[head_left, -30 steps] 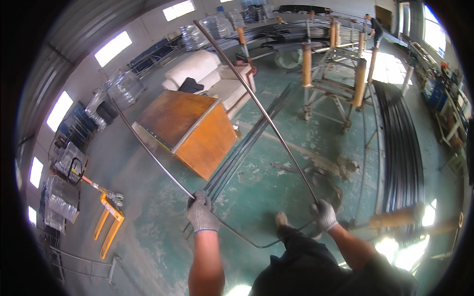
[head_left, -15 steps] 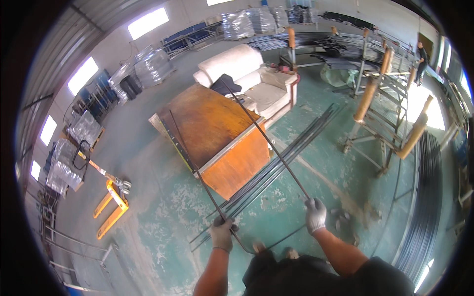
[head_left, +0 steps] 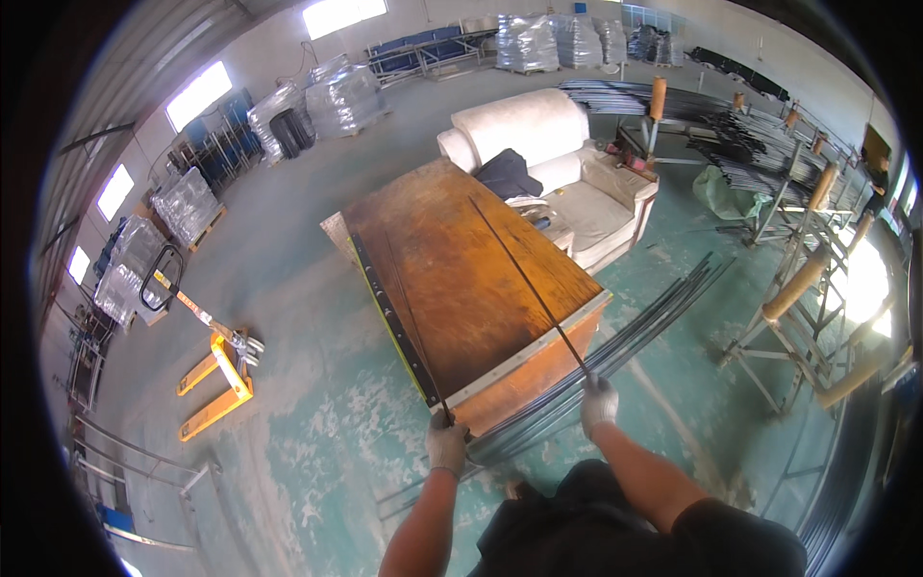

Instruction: The person adjusts a metal rod bending machine, then repeatedly feeds straight metal rods into the machine to bend them. The person removes the bent rods, stacks them, and measures them on a wooden table before returning to the machine for more rods.

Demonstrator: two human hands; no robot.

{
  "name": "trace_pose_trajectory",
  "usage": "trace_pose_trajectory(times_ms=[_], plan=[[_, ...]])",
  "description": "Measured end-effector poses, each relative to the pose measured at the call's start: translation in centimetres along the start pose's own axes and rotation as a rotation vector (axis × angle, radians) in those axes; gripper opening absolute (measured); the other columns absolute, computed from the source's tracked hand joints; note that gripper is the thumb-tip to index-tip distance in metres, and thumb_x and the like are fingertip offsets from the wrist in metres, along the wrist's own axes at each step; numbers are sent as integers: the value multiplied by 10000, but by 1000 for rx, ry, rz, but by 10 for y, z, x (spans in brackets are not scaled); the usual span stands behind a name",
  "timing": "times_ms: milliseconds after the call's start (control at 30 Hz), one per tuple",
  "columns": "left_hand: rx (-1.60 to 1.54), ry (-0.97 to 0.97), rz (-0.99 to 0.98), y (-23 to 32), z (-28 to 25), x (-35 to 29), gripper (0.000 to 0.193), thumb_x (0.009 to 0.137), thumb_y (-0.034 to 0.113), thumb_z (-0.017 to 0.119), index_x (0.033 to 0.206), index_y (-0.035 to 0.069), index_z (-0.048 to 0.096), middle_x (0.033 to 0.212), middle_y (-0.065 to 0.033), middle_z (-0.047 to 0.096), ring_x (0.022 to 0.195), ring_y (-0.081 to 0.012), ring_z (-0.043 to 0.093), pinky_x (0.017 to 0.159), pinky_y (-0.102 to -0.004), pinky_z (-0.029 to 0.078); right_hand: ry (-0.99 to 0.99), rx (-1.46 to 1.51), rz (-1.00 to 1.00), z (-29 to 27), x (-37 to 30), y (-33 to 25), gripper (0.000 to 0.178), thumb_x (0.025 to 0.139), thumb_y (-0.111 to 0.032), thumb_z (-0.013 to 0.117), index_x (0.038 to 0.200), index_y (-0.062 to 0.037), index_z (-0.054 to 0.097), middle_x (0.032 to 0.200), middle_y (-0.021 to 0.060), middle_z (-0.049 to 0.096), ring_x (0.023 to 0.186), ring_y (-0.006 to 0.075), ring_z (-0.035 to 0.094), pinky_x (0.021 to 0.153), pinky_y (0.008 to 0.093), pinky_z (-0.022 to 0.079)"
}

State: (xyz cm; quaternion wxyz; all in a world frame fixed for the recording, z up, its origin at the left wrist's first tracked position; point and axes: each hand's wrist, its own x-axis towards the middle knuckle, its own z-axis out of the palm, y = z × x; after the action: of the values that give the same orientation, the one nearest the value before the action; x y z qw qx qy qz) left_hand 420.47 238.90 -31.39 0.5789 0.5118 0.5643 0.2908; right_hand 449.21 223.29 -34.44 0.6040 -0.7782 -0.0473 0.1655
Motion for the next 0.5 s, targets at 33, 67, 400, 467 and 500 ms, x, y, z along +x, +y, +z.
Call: trace_pose_trajectory(times_ms=[33, 67, 400, 467, 500], plan=[[-2, 39, 6, 6, 5, 16, 509, 914, 42, 725, 1417, -38, 715, 1187, -188, 779, 973, -265, 787, 813, -410, 650, -12, 9, -8, 20, 18, -3, 441, 1174, -355, 653, 1031, 40, 790, 875, 132, 757, 841, 211, 669, 839, 413, 543], [1, 88, 24, 10, 14, 32, 531, 910, 58, 727, 1432, -38, 715, 1235, -205, 788, 1024, -285, 797, 861, -416, 649, -18, 4, -12, 41, 38, -6, 442, 1176, -356, 652, 1031, 38, 790, 871, 130, 752, 839, 210, 667, 834, 415, 543], [792, 185, 248, 24, 91, 137, 425, 930, 164, 709, 1337, 74, 793, 1423, -217, 767, 1356, -443, 686, 1217, -534, 516, -420, -629, -333, 207, 219, -33, 348, 1133, -402, 640, 1198, -96, 792, 1131, 270, 811, 1125, 501, 760, 997, 572, 594], [913, 105, 331, 27, 101, 145, 408, 932, 184, 701, 1316, 86, 801, 1363, -196, 790, 1330, -435, 695, 1207, -540, 513, -482, -822, -502, 208, 231, -47, 357, 1118, -378, 647, 1307, -100, 766, 1227, 273, 786, 1167, 496, 741, 1008, 592, 590], [963, 77, 382, 27, 105, 149, 400, 933, 194, 698, 1305, 93, 805, 1333, -186, 801, 1317, -432, 700, 1202, -543, 511, -471, -902, -608, 206, 235, -53, 380, 1110, -366, 650, 1362, -102, 753, 1275, 275, 773, 1188, 493, 731, 1013, 602, 588]])
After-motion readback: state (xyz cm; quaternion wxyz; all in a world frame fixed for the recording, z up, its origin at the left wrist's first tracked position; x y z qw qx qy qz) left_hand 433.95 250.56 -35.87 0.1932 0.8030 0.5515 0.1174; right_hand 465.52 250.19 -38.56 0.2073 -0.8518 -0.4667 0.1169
